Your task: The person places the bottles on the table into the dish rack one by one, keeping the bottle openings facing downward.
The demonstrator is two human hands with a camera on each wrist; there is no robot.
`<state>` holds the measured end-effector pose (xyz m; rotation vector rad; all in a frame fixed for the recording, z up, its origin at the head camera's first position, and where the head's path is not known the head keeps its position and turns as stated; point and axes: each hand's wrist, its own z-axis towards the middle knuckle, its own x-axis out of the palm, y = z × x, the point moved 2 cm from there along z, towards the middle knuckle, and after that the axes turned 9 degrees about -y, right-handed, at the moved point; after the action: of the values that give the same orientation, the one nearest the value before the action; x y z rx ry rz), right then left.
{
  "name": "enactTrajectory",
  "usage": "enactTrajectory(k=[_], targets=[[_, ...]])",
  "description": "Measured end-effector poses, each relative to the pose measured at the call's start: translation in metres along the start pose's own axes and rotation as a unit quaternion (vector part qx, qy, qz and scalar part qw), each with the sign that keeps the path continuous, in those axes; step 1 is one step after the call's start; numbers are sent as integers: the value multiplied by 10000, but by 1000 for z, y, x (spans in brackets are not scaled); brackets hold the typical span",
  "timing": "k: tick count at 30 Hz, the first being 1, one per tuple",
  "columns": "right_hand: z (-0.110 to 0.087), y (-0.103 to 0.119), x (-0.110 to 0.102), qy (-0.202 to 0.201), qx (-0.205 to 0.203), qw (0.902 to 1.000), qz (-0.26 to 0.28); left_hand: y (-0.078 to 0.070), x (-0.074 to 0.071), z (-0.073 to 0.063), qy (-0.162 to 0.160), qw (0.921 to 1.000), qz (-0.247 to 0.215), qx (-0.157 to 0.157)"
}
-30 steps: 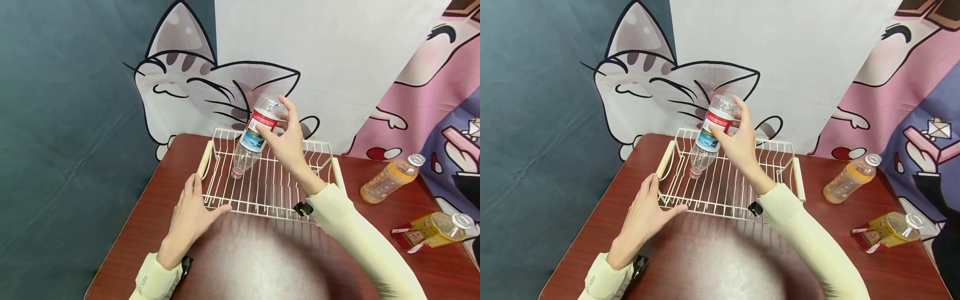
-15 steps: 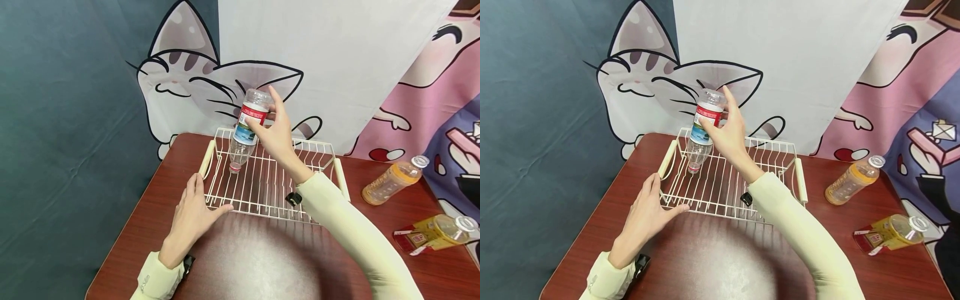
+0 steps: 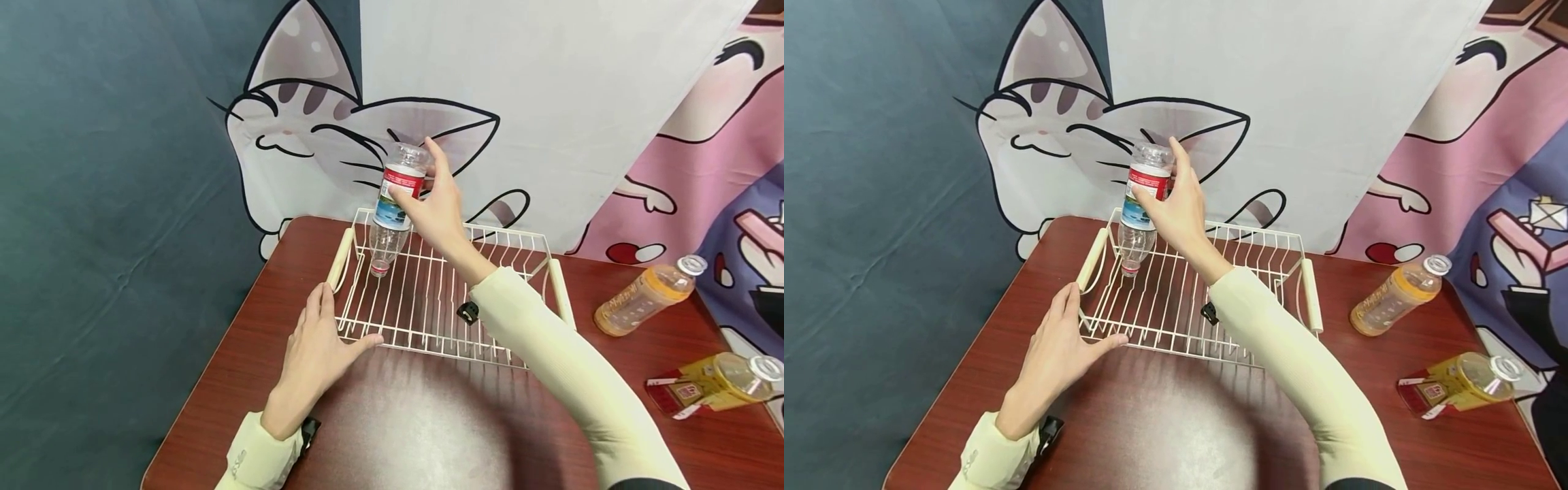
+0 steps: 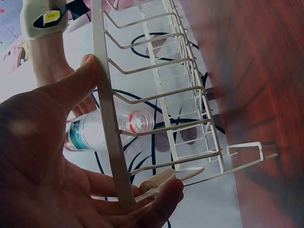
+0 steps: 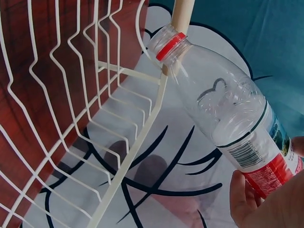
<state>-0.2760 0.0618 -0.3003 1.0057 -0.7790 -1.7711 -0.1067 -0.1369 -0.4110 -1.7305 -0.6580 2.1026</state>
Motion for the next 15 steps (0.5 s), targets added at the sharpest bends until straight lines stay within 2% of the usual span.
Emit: enactTrajectory(k=[9,15], targets=[[8,-12,11,-35,76,9997,-209,-1,0,0,-14,10000,-7,-12],[10,-21,20,100,89,9993,-350,0,0,0,-44,10000,10,-5]])
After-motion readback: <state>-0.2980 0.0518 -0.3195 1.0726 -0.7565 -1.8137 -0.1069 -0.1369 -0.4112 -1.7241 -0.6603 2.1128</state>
